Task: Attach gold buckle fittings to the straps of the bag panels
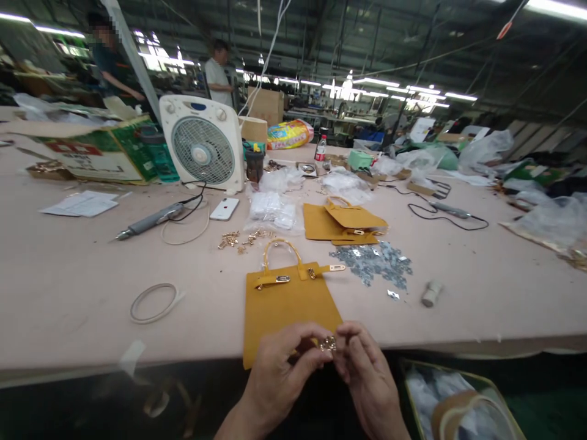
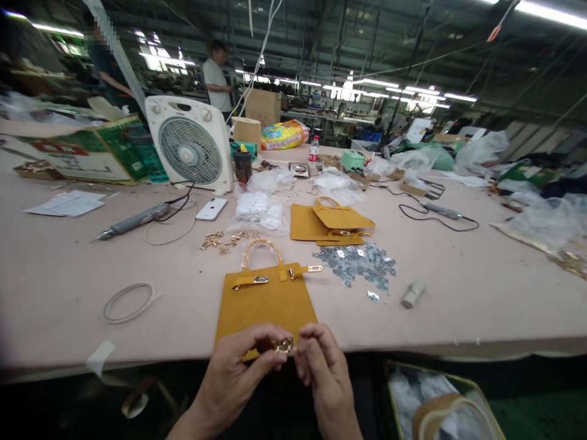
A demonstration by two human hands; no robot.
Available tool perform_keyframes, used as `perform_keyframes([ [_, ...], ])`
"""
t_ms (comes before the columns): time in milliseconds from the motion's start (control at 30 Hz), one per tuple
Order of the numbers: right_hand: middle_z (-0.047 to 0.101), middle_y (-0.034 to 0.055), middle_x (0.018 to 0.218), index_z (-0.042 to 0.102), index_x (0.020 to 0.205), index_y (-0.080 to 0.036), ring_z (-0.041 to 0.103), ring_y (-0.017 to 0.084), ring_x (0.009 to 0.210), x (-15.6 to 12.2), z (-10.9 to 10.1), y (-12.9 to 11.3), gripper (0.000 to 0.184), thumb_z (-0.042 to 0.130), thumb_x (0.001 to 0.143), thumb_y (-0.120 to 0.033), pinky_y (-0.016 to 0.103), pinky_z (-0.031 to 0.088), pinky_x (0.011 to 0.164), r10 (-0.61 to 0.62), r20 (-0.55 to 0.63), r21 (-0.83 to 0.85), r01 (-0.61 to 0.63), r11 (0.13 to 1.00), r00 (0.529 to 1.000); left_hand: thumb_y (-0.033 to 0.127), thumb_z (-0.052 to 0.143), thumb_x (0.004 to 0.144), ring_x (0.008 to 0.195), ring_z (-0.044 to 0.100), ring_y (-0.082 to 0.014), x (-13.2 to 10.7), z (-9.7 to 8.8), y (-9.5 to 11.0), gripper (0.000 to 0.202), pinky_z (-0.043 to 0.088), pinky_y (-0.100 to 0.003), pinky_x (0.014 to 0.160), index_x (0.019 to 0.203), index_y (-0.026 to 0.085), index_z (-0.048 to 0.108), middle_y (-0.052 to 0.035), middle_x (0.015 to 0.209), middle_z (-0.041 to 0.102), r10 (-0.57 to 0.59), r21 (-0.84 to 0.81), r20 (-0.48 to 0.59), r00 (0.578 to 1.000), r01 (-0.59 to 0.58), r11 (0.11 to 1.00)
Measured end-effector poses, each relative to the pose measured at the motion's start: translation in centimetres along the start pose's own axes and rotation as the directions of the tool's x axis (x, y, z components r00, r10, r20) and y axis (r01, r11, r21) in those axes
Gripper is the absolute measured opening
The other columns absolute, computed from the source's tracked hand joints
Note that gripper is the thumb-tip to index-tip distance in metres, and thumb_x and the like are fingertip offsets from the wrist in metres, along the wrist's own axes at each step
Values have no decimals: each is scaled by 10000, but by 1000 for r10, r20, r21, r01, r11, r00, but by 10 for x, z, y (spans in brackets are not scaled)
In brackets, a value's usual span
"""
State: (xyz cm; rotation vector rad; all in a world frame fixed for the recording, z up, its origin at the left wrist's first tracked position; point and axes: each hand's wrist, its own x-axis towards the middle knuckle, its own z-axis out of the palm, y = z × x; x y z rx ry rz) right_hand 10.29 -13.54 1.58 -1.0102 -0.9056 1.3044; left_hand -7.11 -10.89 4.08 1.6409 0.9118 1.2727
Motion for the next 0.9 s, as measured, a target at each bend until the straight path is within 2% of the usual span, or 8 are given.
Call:
perform_keyframes([
  [33, 571, 21, 769, 714, 1025, -243, 510, 137, 621, 0, -3, -7, 257, 720, 947, -488, 246, 441, 547, -120, -3, -90, 120, 989, 993, 292, 757, 922, 689, 720, -134, -1, 0, 3, 100, 583, -202, 682, 1005, 237, 760, -11, 881, 802, 11, 18, -24, 1000, -11, 1000],
  [100, 607, 50, 823, 741, 978, -265, 581, 181, 712, -1, -6, -20, 112, 746, 939, -370, 284, 492, 607, -312, 83, -254, 323, 912, 946, 327, 784, 903, 705, 730, -146, -1, -1, 8, 128, 593, -211, 685, 992, 239, 762, -16, 878, 803, 38, 41, -43, 998, -36, 999],
  [133, 627, 62, 845, 754, 972, -278, 610, 205, 764, -1, -7, -25, 56, 743, 940, -321, 305, 512, 642, -367, 146, -306, 395, 866, 919, 332, 793, 898, 709, 734, -147, -1, -1, 10, 129, 596, -213, 687, 984, 241, 762, -14, 872, 801, 49, 43, -39, 998, -47, 998],
  [200, 652, 64, 838, 767, 999, -307, 636, 224, 796, -2, -6, -32, 85, 719, 952, -255, 328, 531, 676, -414, 234, -347, 473, 810, 880, 317, 806, 889, 720, 738, -148, -1, -2, 16, 117, 600, -213, 692, 975, 251, 762, -7, 861, 796, 77, 47, -25, 997, -76, 996],
  [433, 660, 61, 844, 752, 1019, -307, 655, 217, 763, -8, 1, -28, 135, 742, 927, -209, 314, 545, 631, -422, 189, -353, 463, 813, 887, 232, 838, 854, 829, 778, -170, -1, -5, 31, 236, 634, -236, 778, 1076, 292, 784, -9, 934, 816, 224, 19, 1, 975, -224, 974],
  [567, 668, 51, 808, 769, 1011, -318, 644, 211, 728, -8, 2, -33, 188, 755, 904, -164, 317, 529, 620, -477, 200, -373, 517, 770, 856, 226, 808, 884, 826, 793, -189, -1, -5, 34, 242, 654, -261, 771, 1114, 298, 791, -26, 957, 828, 263, 67, -3, 965, -263, 963],
  [733, 648, 49, 772, 743, 951, -312, 624, 216, 700, -11, 5, -46, 163, 741, 905, -155, 319, 506, 582, -508, 225, -411, 553, 724, 832, 214, 803, 889, 795, 796, -193, -5, -1, 40, 308, 658, -260, 726, 1177, 320, 774, -21, 948, 833, 250, 111, -33, 968, -245, 963],
  [900, 622, 33, 750, 733, 964, -318, 586, 191, 653, -17, 6, -58, 130, 713, 942, -192, 295, 481, 551, -555, 267, -446, 612, 653, 787, 262, 808, 889, 695, 782, -153, -12, 10, 40, 220, 638, -201, 657, 1096, 329, 781, 17, 874, 825, 173, 23, -128, 977, -172, 985],
])
